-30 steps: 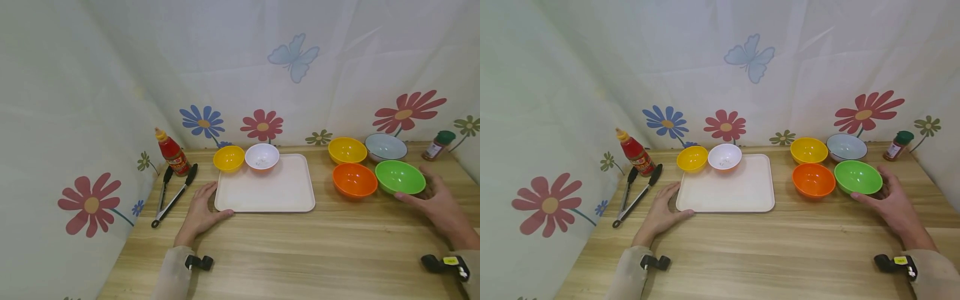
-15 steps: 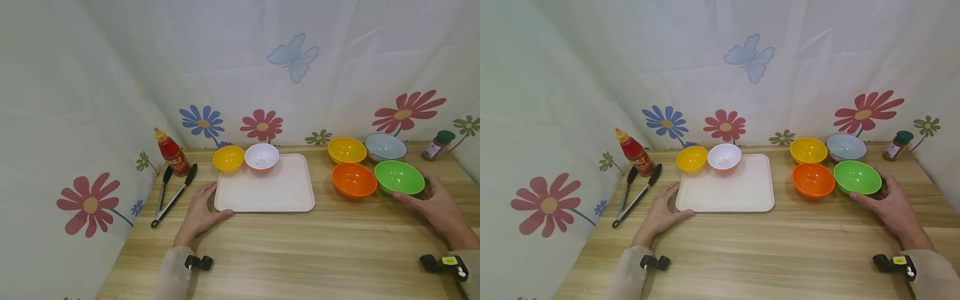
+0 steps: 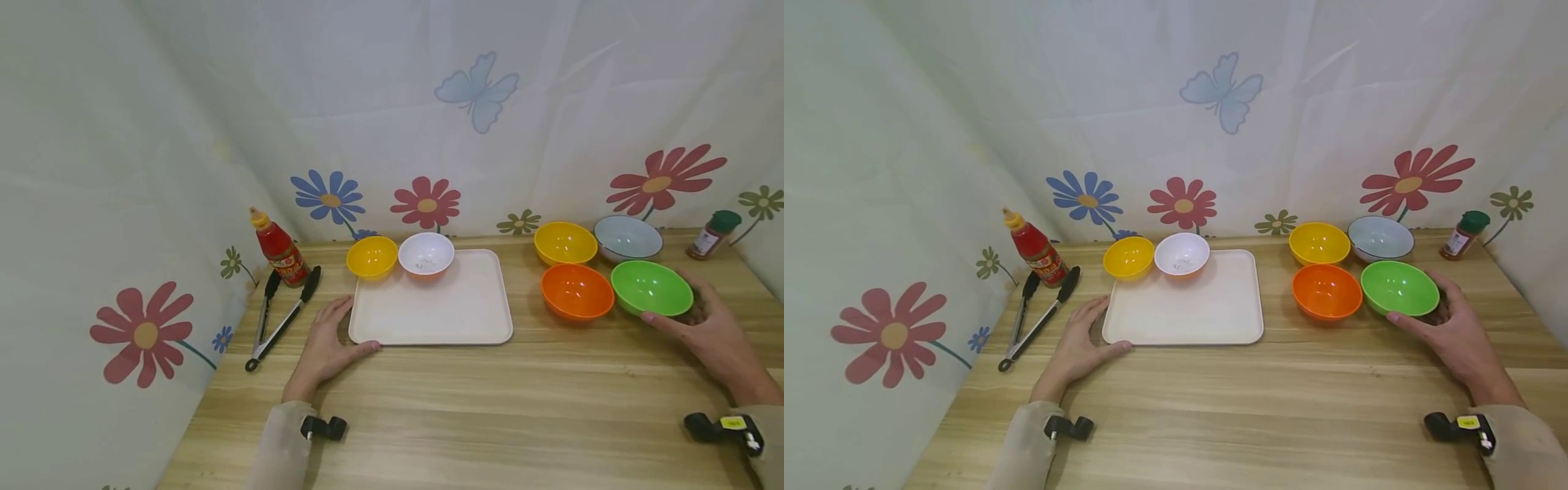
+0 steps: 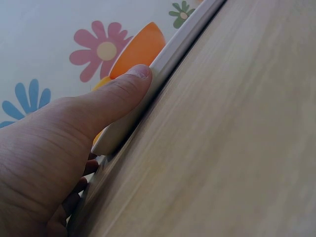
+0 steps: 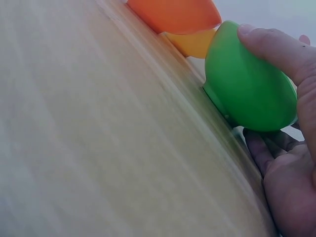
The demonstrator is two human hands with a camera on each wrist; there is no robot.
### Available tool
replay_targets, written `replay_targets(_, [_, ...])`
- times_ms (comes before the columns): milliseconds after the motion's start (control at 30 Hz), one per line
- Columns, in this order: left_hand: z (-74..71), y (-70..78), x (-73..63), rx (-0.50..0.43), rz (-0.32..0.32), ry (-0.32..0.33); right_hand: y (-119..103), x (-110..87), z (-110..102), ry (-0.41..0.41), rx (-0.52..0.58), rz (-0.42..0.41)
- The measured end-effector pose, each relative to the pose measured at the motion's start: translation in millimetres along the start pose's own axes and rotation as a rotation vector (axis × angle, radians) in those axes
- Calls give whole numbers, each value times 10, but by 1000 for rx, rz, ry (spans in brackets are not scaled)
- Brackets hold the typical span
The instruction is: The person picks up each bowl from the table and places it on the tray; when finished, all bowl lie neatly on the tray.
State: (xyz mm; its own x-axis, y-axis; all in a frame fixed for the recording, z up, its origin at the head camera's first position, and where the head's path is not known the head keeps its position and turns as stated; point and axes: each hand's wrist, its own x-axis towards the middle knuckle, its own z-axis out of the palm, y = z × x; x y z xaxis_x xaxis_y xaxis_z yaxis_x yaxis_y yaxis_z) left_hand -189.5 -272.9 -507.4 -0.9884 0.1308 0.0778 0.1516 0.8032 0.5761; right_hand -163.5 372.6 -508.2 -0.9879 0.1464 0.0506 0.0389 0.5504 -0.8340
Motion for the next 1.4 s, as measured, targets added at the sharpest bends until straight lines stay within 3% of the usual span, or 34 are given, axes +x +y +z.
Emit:
replay_targets(400, [1, -6, 6, 2, 19, 9, 33, -19, -12, 55, 20, 10])
replay_targets(700, [10, -12, 3, 0, 42, 23, -100, -30, -43, 97, 63, -24])
replay_targets(967, [3, -8, -1, -5, 34, 17, -434, 33, -46, 107, 64, -55])
replay_targets(1400, [26, -41, 14, 0, 30, 21, -1030, 294, 184, 3, 148, -143])
